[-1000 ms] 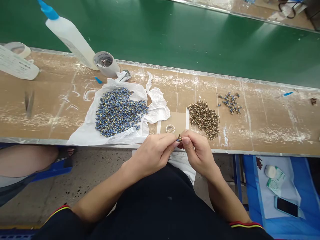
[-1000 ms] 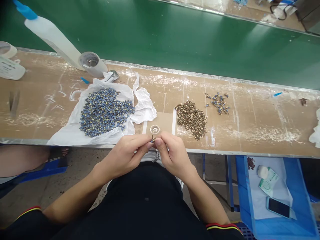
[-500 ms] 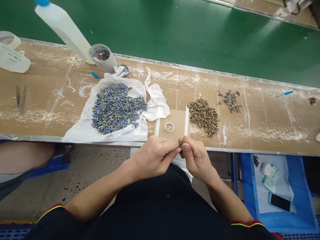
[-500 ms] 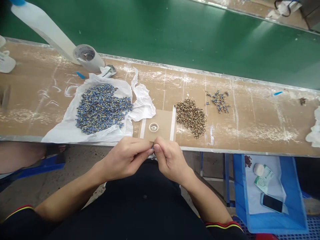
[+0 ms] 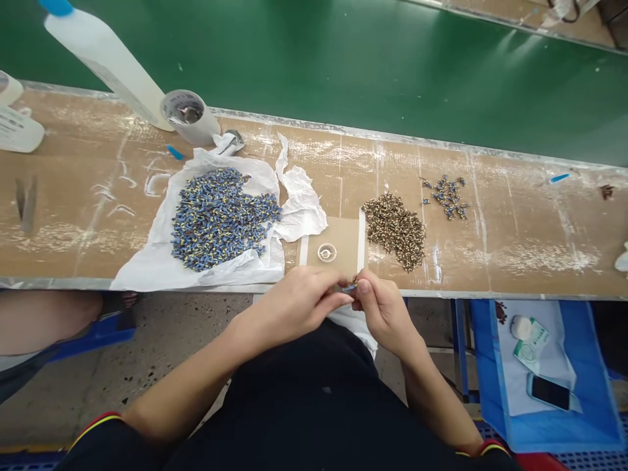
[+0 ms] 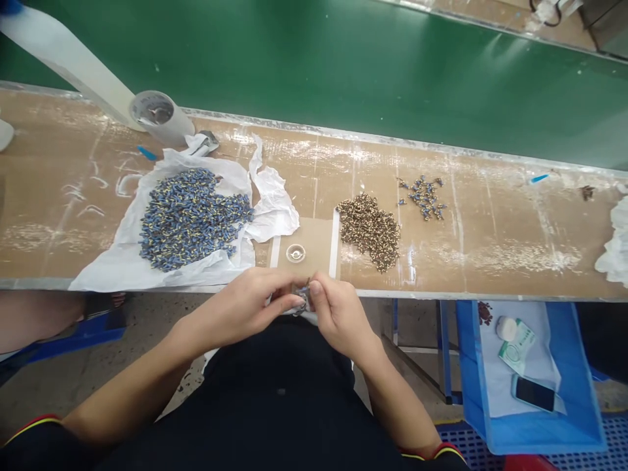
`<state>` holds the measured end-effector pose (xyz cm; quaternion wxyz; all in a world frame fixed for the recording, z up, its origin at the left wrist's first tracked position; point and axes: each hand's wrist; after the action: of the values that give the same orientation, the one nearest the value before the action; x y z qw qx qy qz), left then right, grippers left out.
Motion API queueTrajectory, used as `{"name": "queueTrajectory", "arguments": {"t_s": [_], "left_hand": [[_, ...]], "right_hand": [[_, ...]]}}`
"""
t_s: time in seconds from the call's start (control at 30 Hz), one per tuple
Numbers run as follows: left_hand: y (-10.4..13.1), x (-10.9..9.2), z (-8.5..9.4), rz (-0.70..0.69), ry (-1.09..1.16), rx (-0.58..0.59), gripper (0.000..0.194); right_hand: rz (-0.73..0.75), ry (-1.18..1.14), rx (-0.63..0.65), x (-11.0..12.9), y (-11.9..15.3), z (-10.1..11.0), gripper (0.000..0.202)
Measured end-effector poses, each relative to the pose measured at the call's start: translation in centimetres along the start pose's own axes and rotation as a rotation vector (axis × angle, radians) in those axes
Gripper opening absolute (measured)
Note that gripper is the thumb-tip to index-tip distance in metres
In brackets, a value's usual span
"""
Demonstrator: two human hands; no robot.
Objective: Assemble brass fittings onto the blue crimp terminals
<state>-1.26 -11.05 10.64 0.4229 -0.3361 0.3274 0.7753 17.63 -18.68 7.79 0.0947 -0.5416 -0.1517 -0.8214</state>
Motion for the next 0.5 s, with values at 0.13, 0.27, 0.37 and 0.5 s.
{"name": "queueTrajectory", "arguments": {"t_s": [0.13,0.27,0.37,0.5], "left_hand": [[0.7,5.6,2.3,0.312,-0.111,-0.225,0.026],[1.3,11.7,4.1,0.541,-0.422,-0.438,0.019],[0.9,13.7,4.2,0.573,-0.543,-0.38,0.017],[0.3,13.7,4.0,0.542,-0.58,-0.384,0.016]], "right_hand": [[-0.153,0.12,-0.329,-5.1,-0.1,4.3,0.041],[-0.404,0.408,-0.61,-12.3,0.1,11.3,0.048],[-0.477,0.488,-0.65,-15.7,-0.4,15.4,0.048],[-0.497,0.555,-0.652,-17.3,-2.1,18.5,0.044]]}}
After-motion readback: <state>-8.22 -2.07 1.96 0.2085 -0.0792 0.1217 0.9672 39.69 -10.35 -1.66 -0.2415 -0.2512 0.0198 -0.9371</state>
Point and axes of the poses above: each hand's wrist, its own y-axis away from the middle knuckle, its own z-axis out of the back of the hand, x = y × z, and after that the axes turned 13 degrees about x, right-handed
